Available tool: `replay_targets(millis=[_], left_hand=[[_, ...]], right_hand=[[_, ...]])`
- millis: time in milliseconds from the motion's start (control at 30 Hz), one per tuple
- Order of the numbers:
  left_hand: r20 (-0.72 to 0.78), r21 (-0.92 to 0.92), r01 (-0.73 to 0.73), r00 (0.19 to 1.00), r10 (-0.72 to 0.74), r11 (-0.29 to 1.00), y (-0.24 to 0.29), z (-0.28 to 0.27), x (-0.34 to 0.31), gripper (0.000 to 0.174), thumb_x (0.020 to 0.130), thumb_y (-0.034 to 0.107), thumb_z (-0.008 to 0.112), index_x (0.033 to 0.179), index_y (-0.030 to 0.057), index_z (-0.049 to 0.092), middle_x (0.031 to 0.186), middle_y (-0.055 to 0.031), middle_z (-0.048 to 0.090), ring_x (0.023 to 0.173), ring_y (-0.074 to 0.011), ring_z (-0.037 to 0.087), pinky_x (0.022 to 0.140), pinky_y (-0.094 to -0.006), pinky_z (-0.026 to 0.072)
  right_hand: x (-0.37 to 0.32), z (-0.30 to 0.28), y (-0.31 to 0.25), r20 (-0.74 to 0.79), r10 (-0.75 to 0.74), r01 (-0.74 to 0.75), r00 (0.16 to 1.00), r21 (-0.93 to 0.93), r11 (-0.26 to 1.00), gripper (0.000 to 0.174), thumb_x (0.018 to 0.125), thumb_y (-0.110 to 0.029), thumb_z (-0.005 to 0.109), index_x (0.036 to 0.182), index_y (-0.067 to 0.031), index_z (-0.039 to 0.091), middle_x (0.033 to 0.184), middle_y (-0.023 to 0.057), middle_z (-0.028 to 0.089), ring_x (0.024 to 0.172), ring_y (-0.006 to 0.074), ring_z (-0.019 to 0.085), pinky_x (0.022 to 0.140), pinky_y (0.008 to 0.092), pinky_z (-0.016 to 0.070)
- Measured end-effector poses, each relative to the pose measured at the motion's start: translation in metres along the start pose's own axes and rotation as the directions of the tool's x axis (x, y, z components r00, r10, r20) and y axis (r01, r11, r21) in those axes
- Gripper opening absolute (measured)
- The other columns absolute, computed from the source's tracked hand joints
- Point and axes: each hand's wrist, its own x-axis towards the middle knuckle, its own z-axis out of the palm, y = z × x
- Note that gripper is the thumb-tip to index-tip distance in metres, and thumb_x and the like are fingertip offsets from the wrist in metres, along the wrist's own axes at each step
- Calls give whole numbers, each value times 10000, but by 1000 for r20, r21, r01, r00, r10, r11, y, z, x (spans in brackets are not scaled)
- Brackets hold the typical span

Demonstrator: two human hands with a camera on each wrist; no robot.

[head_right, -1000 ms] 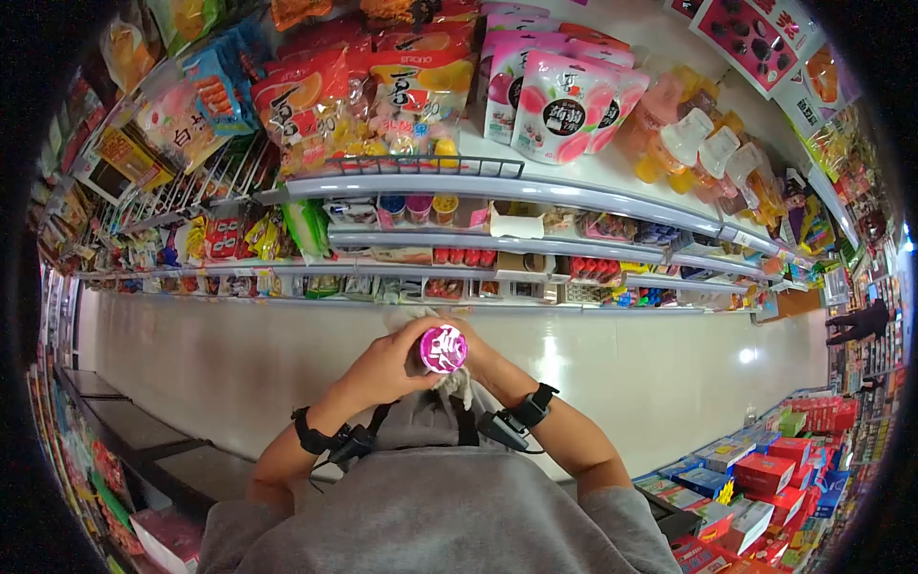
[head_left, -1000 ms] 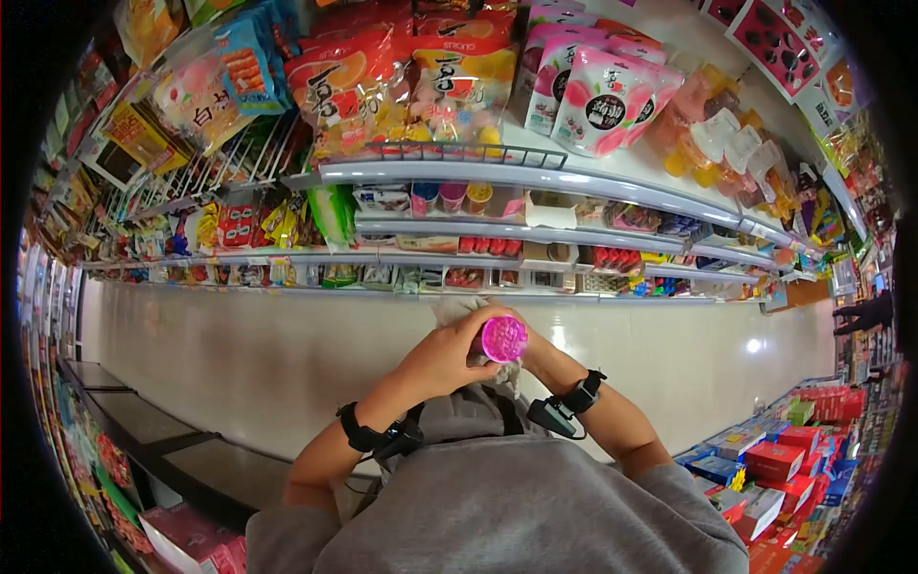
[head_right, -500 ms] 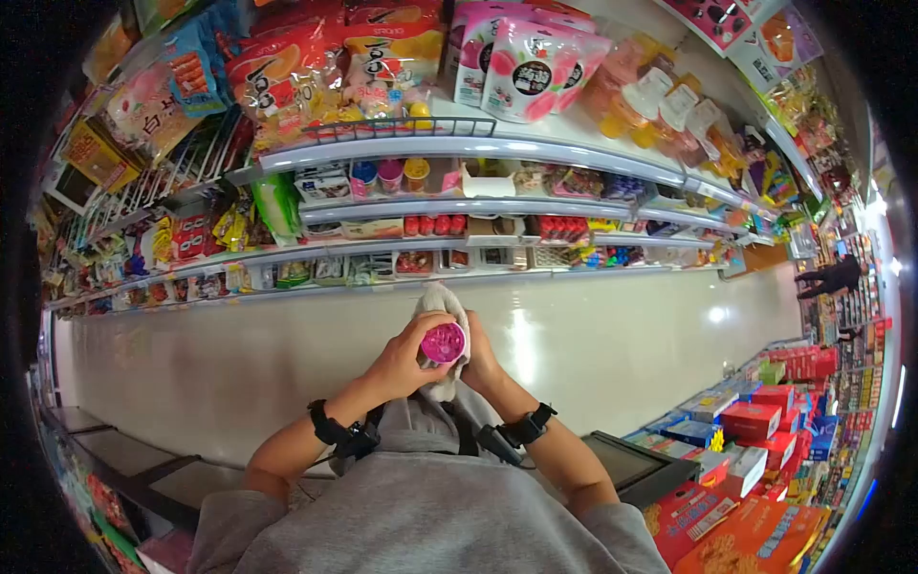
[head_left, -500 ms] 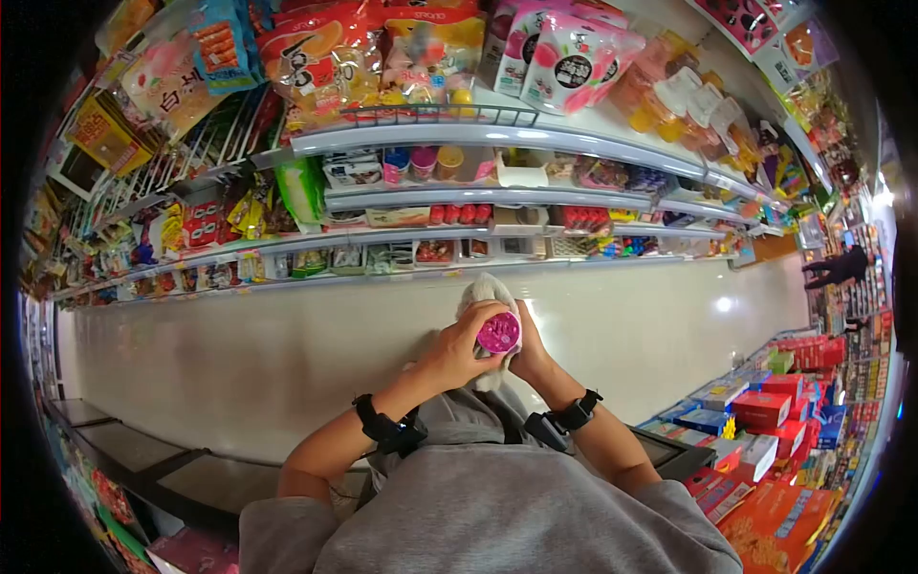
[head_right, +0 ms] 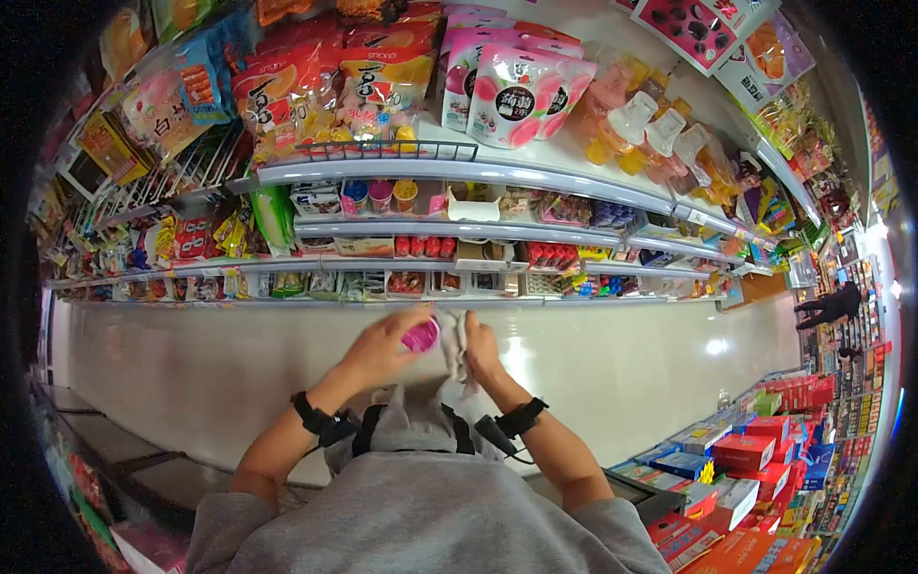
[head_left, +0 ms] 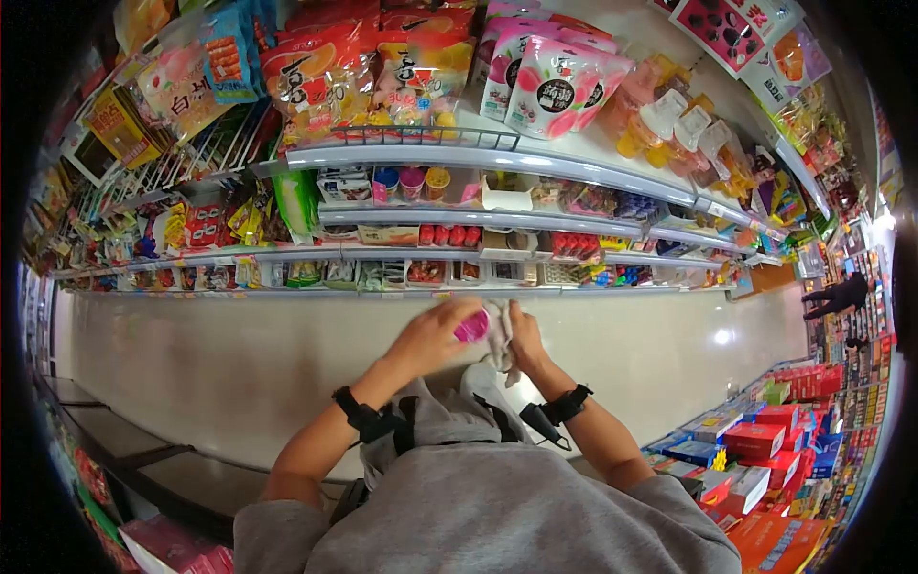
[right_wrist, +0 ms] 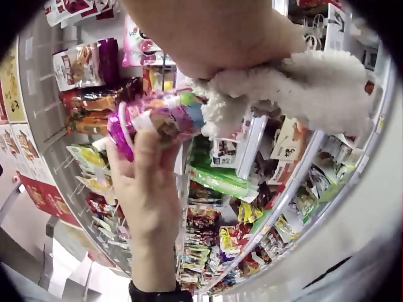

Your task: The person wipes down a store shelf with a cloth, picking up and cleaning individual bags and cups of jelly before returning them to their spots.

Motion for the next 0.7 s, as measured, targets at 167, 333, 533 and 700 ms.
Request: replay_targets(millis=[167, 333, 533, 700], left_hand=[[-365, -70, 163, 914, -177, 984, -66, 0, 52, 542, 692, 63, 654, 1149, 41, 362, 1151, -154, 454, 1077, -283, 464, 893, -340, 384], [-729, -97, 180, 657, -193, 979, -122, 16, 117, 522, 671, 73, 684, 1083, 23, 367, 1021, -141, 450, 973, -267, 470, 870, -345, 365], [-738, -43, 324, 627, -248, 945, -158, 36, 175, 535, 680, 153, 699, 1086, 11, 381, 1004, -155, 456, 967, -289, 467, 859, -348, 362], [-667, 1, 409, 680, -304, 913, -175, 31, 189, 637, 670, 280, 713, 1138, -26, 407, 1071, -256, 515, 977, -394, 508, 821, -402, 409]], right_hand=[[31, -67, 28, 25, -62, 57, 998, 171, 984, 556, 893, -422, 305, 909, 45, 607, 757, 124, 625, 635, 190, 595, 606, 280, 473], [26, -124, 30, 25, -6, -1, 1000, 292, 956, 505, 905, -368, 286, 942, 26, 600, 768, 92, 626, 650, 166, 589, 628, 264, 463], [35, -170, 45, 27, 19, -29, 999, 465, 885, 479, 911, -323, 280, 904, 29, 605, 734, 92, 617, 611, 149, 574, 578, 260, 453], [47, -190, 56, 34, 68, -76, 997, 484, 872, 484, 911, -321, 275, 896, 33, 605, 729, 97, 614, 607, 154, 572, 566, 261, 453]])
